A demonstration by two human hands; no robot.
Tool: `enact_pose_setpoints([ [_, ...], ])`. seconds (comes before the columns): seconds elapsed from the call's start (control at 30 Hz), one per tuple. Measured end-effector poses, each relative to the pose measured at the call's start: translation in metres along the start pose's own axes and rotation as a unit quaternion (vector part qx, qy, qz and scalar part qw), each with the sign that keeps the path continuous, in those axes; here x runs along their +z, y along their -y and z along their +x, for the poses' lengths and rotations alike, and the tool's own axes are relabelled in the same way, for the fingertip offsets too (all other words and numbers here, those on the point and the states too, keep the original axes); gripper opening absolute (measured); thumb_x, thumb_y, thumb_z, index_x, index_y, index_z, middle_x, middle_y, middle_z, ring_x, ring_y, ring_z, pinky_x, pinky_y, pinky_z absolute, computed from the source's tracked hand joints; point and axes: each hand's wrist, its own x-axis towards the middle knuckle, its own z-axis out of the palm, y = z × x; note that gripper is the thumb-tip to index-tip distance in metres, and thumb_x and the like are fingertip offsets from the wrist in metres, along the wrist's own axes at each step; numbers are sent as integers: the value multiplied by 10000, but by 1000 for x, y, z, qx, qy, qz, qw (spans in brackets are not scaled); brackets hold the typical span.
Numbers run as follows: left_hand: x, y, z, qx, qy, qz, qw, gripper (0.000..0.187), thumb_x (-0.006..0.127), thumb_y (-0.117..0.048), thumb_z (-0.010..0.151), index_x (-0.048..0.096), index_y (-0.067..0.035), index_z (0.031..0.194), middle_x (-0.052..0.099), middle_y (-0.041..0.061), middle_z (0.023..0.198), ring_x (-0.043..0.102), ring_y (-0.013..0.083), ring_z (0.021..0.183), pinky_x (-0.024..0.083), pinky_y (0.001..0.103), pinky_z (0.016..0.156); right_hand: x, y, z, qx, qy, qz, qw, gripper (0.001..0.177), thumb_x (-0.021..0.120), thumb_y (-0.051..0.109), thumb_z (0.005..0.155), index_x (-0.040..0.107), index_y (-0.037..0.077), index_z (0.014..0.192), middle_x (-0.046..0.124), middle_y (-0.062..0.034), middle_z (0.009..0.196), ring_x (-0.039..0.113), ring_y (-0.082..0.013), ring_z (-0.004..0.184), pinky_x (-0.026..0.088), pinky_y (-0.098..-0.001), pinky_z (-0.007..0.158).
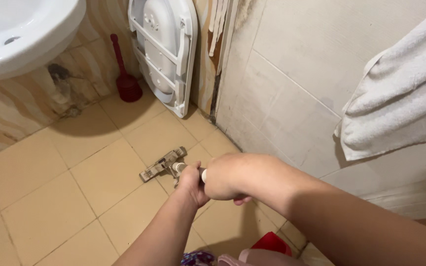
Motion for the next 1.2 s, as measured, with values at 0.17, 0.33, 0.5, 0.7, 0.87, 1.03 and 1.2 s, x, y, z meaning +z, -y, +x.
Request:
enact_pose_setpoints([
  [0.17, 31, -5, -71, 122, -161, 466, 861, 721, 492, -262, 842, 11, -346, 1371, 126, 68, 1432, 359, 321, 1202, 472, 640, 745, 39, -23, 10, -10, -13, -1, 1000, 300, 482, 93, 784, 517, 102, 1081, 640, -132, 836, 626, -229, 615, 507, -351, 526],
  [0.33, 31, 14, -39, -36, -190, 335, 922, 856, 521, -199, 877, -113, -420, 1407, 239, 224, 1404, 483, 391, 1072, 475, 524, 685, 75, -27, 28, -46, -41, -24, 998, 484, 475, 90, 797, 408, 162, 1271, 581, -131, 1037, 577, -288, 947, 472, -399, 791],
  [0.5, -20, 35, 19, 23, -201, 246, 948, 797, 333, -36, 834, -80, -425, 1395, 330, 87, 1370, 572, 267, 857, 494, 389, 581, 79, -26, 28, -36, -16, 17, 999, 569, 419, 95, 820, 288, 198, 1364, 578, -146, 1032, 571, -298, 965, 459, -413, 826],
  [0.7, -7, 42, 43, 30, -235, 270, 933, 787, 333, -29, 832, -60, -342, 1438, 552, 195, 1124, 532, 254, 700, 434, 378, 526, 56, -46, 33, -18, -13, 34, 999, 498, 407, 177, 828, 390, 268, 1318, 626, -115, 945, 616, -278, 882, 486, -395, 780],
  [0.87, -22, 32, 45, 11, -253, 382, 889, 768, 348, -81, 850, -82, -332, 1435, 570, 176, 961, 574, 265, 743, 466, 406, 560, 76, -39, 50, -38, -15, 33, 999, 564, 420, 194, 835, 263, 243, 1375, 610, -138, 940, 605, -295, 861, 467, -406, 778],
  [1.03, -24, -27, 63, -2, -245, 354, 903, 741, 311, -113, 875, -113, -391, 1415, 550, 120, 1008, 546, 204, 760, 476, 374, 570, 57, -5, 82, -96, -77, 23, 992, 520, 382, 157, 852, 304, 184, 1365, 615, -144, 954, 607, -299, 842, 481, -407, 742],
  [1.2, -12, -74, 79, 15, -230, 313, 921, 707, 305, -121, 885, -90, -386, 1409, 507, 71, 1079, 559, 167, 759, 495, 354, 584, 9, 27, 98, -31, -1, 30, 999, 554, 330, 105, 853, 239, 221, 1387, 612, -108, 973, 643, -274, 835, 518, -383, 729],
])
